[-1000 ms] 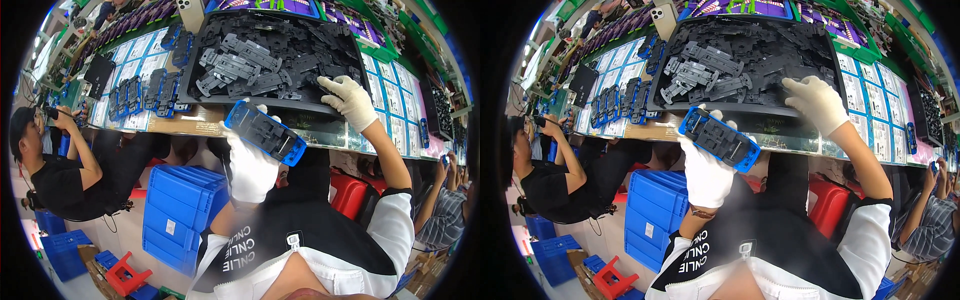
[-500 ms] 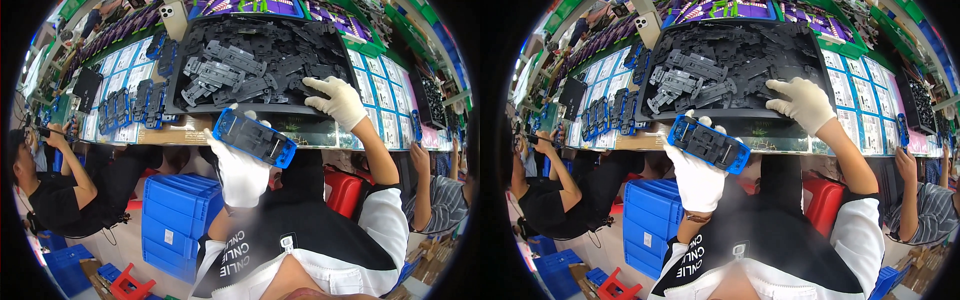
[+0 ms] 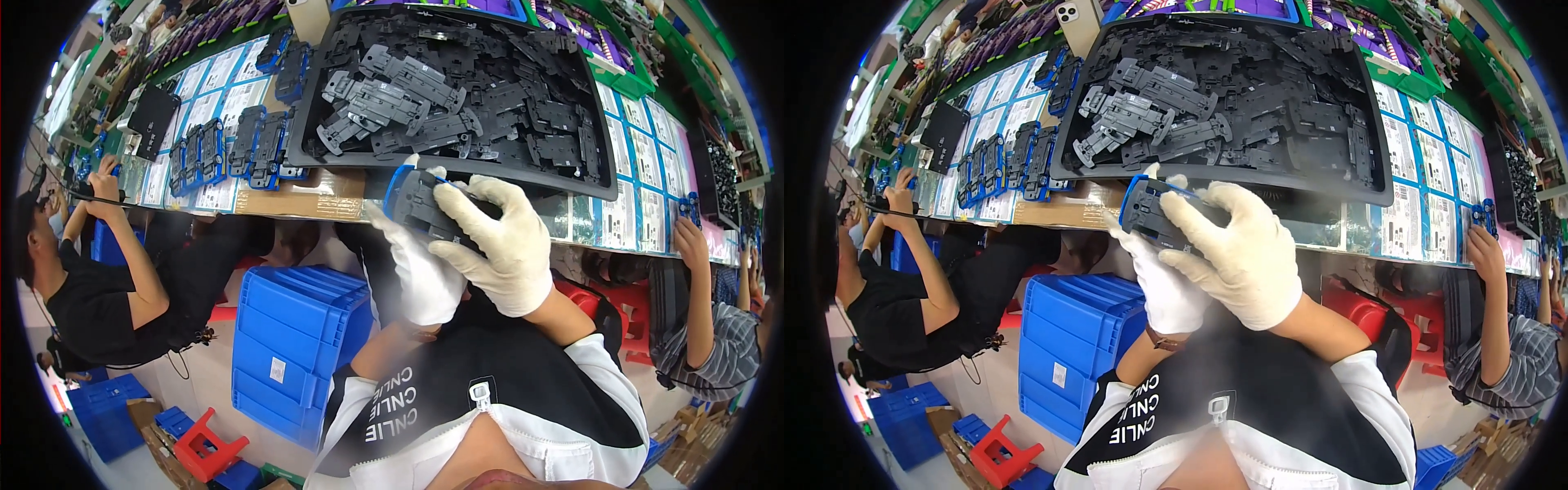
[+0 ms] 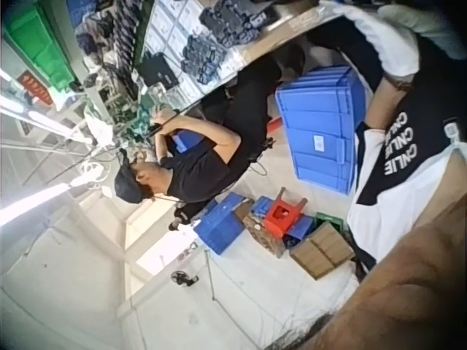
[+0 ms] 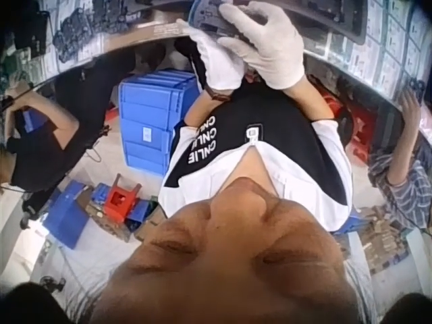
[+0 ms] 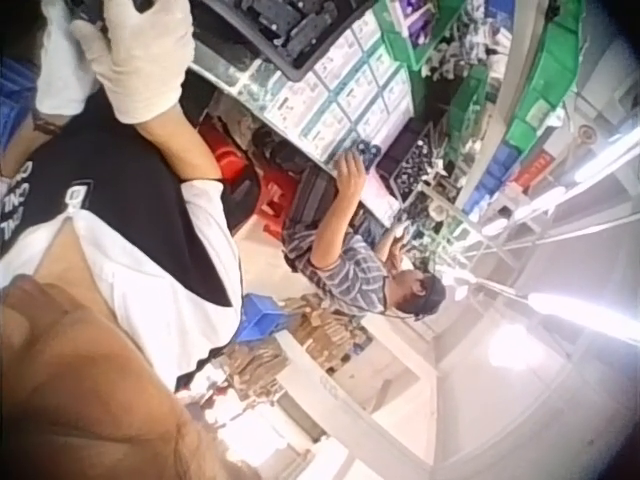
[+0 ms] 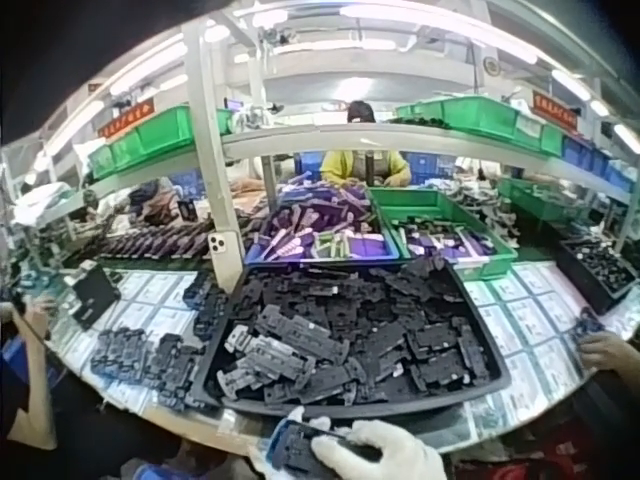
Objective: The person assembles toy cars by fitting chassis pieces from a tray onto toy car bodies by hand and placing the assembled cars onto the workbench.
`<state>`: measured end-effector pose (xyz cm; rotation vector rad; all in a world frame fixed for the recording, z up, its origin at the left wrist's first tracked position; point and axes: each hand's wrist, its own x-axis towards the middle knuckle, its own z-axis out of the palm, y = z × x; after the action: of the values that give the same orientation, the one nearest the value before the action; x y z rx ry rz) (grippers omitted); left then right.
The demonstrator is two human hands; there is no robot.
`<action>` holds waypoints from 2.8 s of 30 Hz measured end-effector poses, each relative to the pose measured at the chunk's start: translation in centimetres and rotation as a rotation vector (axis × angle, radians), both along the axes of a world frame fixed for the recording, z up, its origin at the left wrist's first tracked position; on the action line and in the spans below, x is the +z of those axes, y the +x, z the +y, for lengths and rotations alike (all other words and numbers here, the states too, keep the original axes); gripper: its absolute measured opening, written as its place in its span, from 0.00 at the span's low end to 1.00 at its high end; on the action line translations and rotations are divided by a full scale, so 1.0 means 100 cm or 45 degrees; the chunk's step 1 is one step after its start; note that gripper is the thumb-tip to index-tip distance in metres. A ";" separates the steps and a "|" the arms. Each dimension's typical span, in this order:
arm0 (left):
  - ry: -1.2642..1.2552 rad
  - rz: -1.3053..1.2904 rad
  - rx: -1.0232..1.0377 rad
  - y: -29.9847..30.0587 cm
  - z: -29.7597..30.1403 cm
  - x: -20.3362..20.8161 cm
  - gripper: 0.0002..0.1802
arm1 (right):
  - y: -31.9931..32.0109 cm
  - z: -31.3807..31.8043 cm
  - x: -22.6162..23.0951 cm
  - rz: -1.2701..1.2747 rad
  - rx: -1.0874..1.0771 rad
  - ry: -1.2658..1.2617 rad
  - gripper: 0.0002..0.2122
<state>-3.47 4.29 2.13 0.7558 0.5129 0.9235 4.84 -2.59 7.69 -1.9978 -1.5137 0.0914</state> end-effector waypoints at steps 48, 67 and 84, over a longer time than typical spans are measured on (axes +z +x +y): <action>0.042 -0.213 0.277 -0.003 0.008 0.004 0.25 | 0.005 -0.009 -0.043 1.897 0.132 0.258 0.24; 0.025 -0.131 0.317 -0.012 0.017 0.016 0.20 | 0.001 -0.008 -0.065 1.722 -0.078 0.229 0.24; 0.183 0.262 0.211 -0.064 0.031 0.011 0.21 | -0.016 -0.002 -0.058 1.754 0.299 0.238 0.40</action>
<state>-9.82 7.39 3.24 0.9555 0.7028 1.0504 3.19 -2.77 1.86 -1.0534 -0.7334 1.1079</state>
